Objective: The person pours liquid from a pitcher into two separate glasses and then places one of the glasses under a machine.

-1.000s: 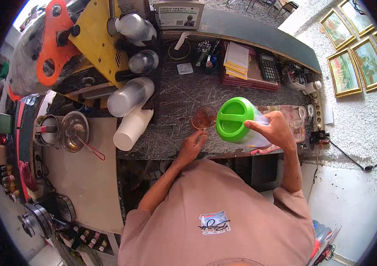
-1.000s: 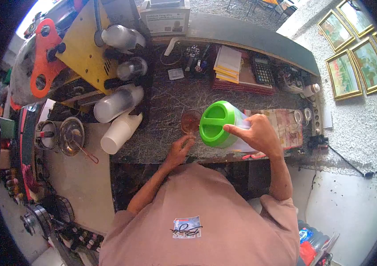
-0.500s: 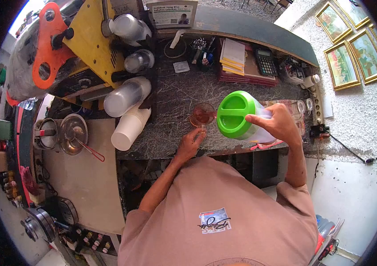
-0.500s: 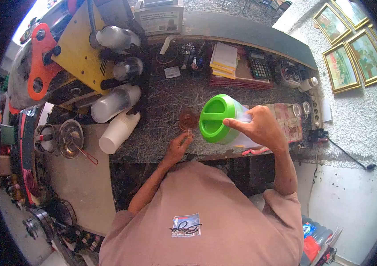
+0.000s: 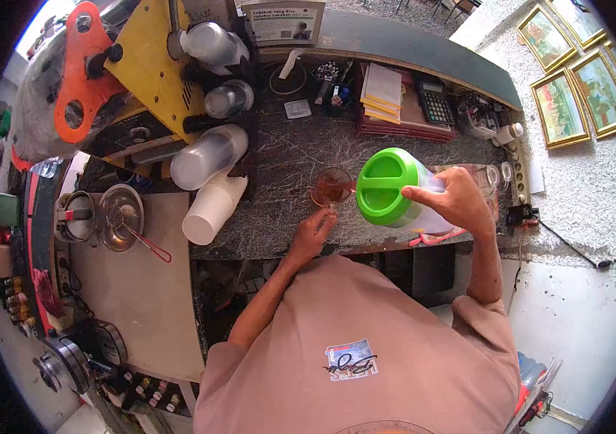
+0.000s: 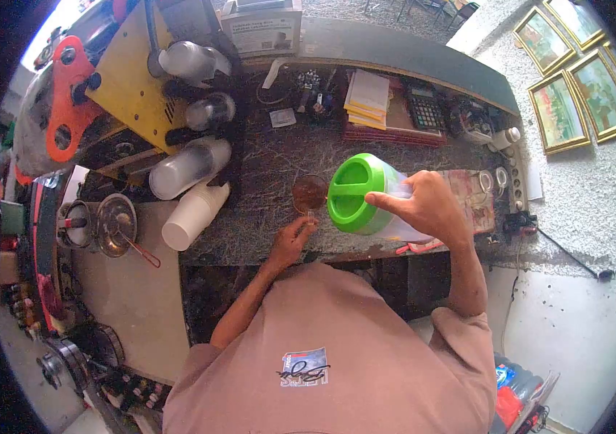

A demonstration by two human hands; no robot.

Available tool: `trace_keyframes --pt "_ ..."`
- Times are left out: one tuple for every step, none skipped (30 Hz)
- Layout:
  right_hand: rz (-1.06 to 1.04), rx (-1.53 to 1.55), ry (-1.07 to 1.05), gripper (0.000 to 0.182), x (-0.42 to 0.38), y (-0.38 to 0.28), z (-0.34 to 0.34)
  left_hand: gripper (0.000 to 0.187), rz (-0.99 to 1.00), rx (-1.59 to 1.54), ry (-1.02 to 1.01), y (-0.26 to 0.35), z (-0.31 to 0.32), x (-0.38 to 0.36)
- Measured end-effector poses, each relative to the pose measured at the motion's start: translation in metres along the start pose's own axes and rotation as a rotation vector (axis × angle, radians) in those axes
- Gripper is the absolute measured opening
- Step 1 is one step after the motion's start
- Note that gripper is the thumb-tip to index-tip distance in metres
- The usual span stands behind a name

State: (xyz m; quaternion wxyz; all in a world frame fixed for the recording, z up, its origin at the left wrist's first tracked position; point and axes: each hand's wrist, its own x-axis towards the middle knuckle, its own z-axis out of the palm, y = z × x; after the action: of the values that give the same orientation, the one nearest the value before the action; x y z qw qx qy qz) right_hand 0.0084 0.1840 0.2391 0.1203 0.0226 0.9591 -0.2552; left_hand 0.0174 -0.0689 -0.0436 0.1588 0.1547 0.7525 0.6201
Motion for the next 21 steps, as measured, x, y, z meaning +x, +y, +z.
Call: trace_keyframes --pt "-0.009 0.022 0.001 0.070 0.0001 -0.0011 -0.0002 0.033 0.004 0.002 -0.004 0.0022 -0.0010 -0.0001" --pt "-0.009 0.023 0.001 0.070 0.0004 -0.0017 -0.0003 0.032 0.008 0.004 -0.008 0.0036 -0.0016 -0.0001" --pt "-0.009 0.006 -0.004 0.070 0.0009 -0.0020 -0.0004 0.032 0.007 0.004 -0.008 0.0033 -0.0014 -0.0002" --pt "-0.009 -0.009 -0.008 0.070 0.0013 -0.0023 -0.0005 0.032 0.008 0.001 -0.006 0.0028 -0.0013 -0.0002" --pt "-0.007 -0.008 -0.008 0.070 0.0017 -0.0027 -0.0008 0.031 0.008 -0.001 -0.007 0.0024 -0.0012 -0.0002" --pt "-0.002 -0.003 -0.019 0.071 0.0021 -0.0033 -0.0014 0.031 0.005 -0.001 -0.009 0.0023 -0.0005 -0.0004" --pt "0.002 0.001 -0.031 0.071 0.0028 -0.0034 -0.0014 0.030 0.000 -0.003 -0.007 0.0024 -0.0001 0.0001" --pt "0.003 0.003 -0.032 0.071 0.0036 -0.0032 -0.0007 0.029 -0.005 -0.005 -0.004 0.0023 -0.0004 0.0003" --pt "0.001 -0.007 -0.032 0.071 0.0042 -0.0030 -0.0003 0.029 -0.006 -0.004 -0.004 0.0019 -0.0010 0.0003" --pt "0.000 -0.017 -0.031 0.071 0.0045 -0.0026 -0.0002 0.029 -0.004 -0.012 -0.012 0.0017 -0.0013 0.0004" --pt "0.001 -0.017 -0.031 0.071 0.0049 -0.0015 0.0005 0.029 -0.002 -0.020 -0.019 0.0016 -0.0013 0.0005" --pt "-0.006 -0.014 -0.022 0.071 0.0055 0.0003 0.0021 0.029 -0.002 -0.021 -0.020 0.0015 -0.0010 0.0004" --pt "-0.013 -0.012 -0.013 0.072 0.0058 0.0017 0.0032 0.030 -0.002 -0.016 -0.012 0.0012 -0.0007 0.0001" --pt "-0.011 -0.012 -0.012 0.072 0.0061 0.0023 0.0033 0.030 -0.001 -0.011 -0.004 0.0011 -0.0001 0.0000" --pt "-0.010 -0.025 -0.016 0.072 0.0067 0.0028 0.0032 0.030 -0.001 -0.011 -0.005 -0.0009 0.0004 0.0003" --pt "-0.010 -0.039 -0.020 0.073 0.0071 0.0031 0.0031 0.030 0.022 -0.002 0.001 -0.0039 0.0009 0.0006" --pt "-0.008 -0.039 -0.020 0.073 0.0072 0.0020 0.0025 0.030 0.044 0.008 0.006 -0.0064 0.0015 0.0003" --pt "-0.006 -0.040 -0.026 0.074 0.0069 0.0001 0.0016 0.030 0.044 0.006 0.004 -0.0042 0.0013 -0.0002" --pt "-0.004 -0.040 -0.030 0.075 0.0066 -0.0010 0.0006 0.031 0.027 0.026 0.005 -0.0013 0.0010 -0.0003" --pt "-0.002 -0.042 -0.027 0.075 0.0070 -0.0007 0.0002 0.031 0.011 0.046 0.006 0.0011 0.0004 0.0002" --pt "0.013 -0.054 -0.041 0.070 0.0074 0.0000 0.0004 0.031 0.012 0.045 0.004 0.0015 -0.0004 0.0001"
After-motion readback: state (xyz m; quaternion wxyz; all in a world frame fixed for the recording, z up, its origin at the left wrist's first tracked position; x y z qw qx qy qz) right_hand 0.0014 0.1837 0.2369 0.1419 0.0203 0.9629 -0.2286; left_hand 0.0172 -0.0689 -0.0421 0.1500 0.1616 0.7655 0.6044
